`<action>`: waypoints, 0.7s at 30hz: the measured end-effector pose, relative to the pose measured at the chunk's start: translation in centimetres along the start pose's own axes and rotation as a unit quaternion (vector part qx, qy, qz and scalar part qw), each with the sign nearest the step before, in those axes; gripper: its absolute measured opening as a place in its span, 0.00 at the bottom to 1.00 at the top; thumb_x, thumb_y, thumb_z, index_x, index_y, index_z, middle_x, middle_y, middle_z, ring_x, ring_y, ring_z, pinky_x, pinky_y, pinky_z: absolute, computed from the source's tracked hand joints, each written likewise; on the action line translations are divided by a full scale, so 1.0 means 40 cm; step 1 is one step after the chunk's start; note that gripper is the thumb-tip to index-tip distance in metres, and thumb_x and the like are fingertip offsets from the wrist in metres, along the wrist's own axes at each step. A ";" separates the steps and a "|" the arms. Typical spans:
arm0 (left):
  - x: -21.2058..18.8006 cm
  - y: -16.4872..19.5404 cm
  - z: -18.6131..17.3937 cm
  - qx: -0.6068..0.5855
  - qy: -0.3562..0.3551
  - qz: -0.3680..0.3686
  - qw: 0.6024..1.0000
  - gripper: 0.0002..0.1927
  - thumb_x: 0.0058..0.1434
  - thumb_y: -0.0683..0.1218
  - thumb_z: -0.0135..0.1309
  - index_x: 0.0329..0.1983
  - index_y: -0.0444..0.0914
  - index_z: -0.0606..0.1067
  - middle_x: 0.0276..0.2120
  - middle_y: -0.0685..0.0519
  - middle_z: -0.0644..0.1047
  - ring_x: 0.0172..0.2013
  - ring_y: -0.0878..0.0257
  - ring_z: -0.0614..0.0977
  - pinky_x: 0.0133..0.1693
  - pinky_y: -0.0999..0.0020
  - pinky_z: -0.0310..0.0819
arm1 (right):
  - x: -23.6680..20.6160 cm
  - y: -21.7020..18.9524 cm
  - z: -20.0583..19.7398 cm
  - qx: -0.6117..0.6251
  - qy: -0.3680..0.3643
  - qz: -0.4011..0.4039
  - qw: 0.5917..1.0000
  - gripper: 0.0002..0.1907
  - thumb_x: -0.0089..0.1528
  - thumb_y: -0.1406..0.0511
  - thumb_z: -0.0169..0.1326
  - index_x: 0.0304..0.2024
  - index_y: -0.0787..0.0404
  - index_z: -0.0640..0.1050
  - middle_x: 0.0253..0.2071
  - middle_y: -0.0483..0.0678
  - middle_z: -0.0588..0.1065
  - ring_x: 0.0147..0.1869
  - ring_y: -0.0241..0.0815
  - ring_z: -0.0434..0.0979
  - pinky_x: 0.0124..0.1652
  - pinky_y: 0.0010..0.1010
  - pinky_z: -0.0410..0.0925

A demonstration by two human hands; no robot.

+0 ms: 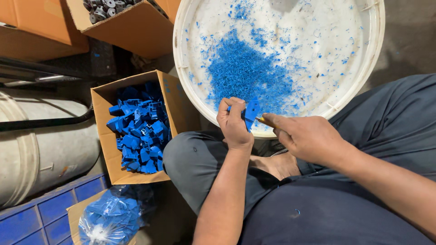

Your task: The person uses a tool to scrape excess material off blue plastic parts over a bucket, placing the finished parts into a box.

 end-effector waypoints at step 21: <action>-0.008 -0.002 0.018 0.116 0.000 0.003 0.993 0.09 0.62 0.36 0.53 0.26 0.37 0.69 0.24 0.58 0.69 0.27 0.72 0.66 0.29 0.74 0.60 | 0.010 0.055 0.027 0.001 -0.035 0.057 0.998 0.21 0.63 0.61 0.49 0.59 0.48 0.77 0.29 0.53 0.81 0.31 0.57 0.80 0.30 0.47 0.70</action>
Point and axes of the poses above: each hand's wrist, its own x-axis towards the middle knuckle, its own z-axis out of the palm, y = z × x, the point moved 4 cm from there along x, towards the middle knuckle
